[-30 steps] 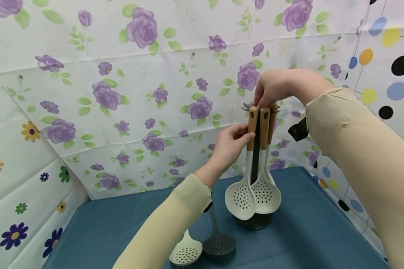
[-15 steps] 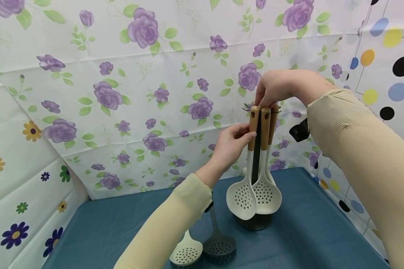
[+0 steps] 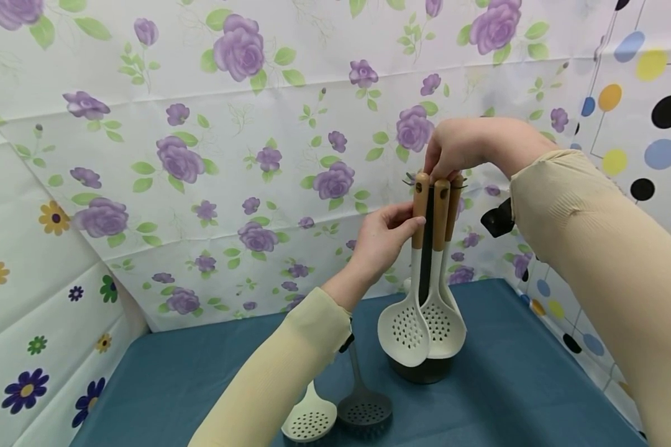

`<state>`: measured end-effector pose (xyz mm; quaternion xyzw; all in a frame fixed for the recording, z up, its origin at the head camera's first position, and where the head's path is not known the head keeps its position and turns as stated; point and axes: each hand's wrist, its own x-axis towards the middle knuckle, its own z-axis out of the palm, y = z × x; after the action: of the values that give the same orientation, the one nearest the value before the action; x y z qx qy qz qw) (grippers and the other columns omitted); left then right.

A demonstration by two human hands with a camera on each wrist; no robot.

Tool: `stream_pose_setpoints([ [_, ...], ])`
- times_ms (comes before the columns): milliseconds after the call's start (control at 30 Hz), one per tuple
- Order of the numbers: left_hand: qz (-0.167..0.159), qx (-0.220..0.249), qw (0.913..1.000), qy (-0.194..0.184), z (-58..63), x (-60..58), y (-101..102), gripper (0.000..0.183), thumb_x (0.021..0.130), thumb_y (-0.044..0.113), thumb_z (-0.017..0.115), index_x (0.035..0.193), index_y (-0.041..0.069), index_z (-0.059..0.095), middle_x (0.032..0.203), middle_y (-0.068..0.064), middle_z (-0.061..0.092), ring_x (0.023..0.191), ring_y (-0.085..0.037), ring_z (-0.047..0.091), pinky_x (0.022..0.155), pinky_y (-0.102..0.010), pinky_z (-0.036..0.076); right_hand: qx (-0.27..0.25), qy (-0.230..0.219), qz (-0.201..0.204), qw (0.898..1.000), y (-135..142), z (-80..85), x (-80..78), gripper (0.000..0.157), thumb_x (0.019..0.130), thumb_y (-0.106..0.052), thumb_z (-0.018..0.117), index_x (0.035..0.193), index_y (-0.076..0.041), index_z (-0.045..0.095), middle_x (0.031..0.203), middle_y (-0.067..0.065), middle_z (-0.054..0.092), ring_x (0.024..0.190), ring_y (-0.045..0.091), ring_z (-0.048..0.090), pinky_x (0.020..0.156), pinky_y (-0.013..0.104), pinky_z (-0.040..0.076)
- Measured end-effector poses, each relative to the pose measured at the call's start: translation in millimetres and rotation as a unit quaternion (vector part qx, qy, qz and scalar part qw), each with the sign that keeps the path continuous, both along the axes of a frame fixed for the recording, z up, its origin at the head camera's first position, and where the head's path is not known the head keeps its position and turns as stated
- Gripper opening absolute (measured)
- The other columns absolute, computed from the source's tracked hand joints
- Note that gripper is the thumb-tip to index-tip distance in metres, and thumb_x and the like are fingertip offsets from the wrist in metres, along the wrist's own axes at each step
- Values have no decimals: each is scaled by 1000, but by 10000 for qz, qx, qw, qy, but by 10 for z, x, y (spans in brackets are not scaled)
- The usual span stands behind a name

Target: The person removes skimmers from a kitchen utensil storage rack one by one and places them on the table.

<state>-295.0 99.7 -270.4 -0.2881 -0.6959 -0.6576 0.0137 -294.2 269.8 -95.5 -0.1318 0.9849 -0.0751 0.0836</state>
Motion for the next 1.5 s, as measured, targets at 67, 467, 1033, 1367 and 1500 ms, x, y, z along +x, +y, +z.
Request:
stream_pose_setpoints([
  [67,-11,15,10000,-14,1,4,-9,32,99,21,72,130,14,72,111,8,73,104,-6,67,94,-30,54,-8,5,-4,10000,-3,-1,0,26,99,-12,64,118,2,73,107,14,74,97,28,71,90,52,55],
  [467,-11,-20,10000,5,-15,44,-83,28,97,20,75,123,13,75,106,8,73,100,-7,68,92,-31,55,2,83,20,10000,-9,-7,22,25,99,-14,67,118,-1,75,108,13,75,97,26,71,91,51,55],
  [1033,-7,331,9995,-16,-58,37,-225,23,95,17,77,117,10,76,105,0,73,97,-16,70,87,-33,59,41,118,84,9999,10,-21,0,27,98,-16,69,118,1,74,108,13,74,98,25,70,89,50,55],
  [1367,74,339,9993,-158,-56,70,-340,23,95,18,77,116,10,76,105,-2,73,98,-17,70,88,-38,59,-21,140,60,9999,-2,-24,-2,26,98,-16,69,118,1,74,108,13,74,98,26,70,90,51,55],
  [1500,-21,271,9995,-152,-46,90,-408,27,95,20,77,120,10,76,107,-3,73,99,-18,70,91,-41,58,-46,152,44,9999,-10,-26,-3,25,98,-15,69,116,1,74,107,12,74,97,26,69,89,49,55],
])
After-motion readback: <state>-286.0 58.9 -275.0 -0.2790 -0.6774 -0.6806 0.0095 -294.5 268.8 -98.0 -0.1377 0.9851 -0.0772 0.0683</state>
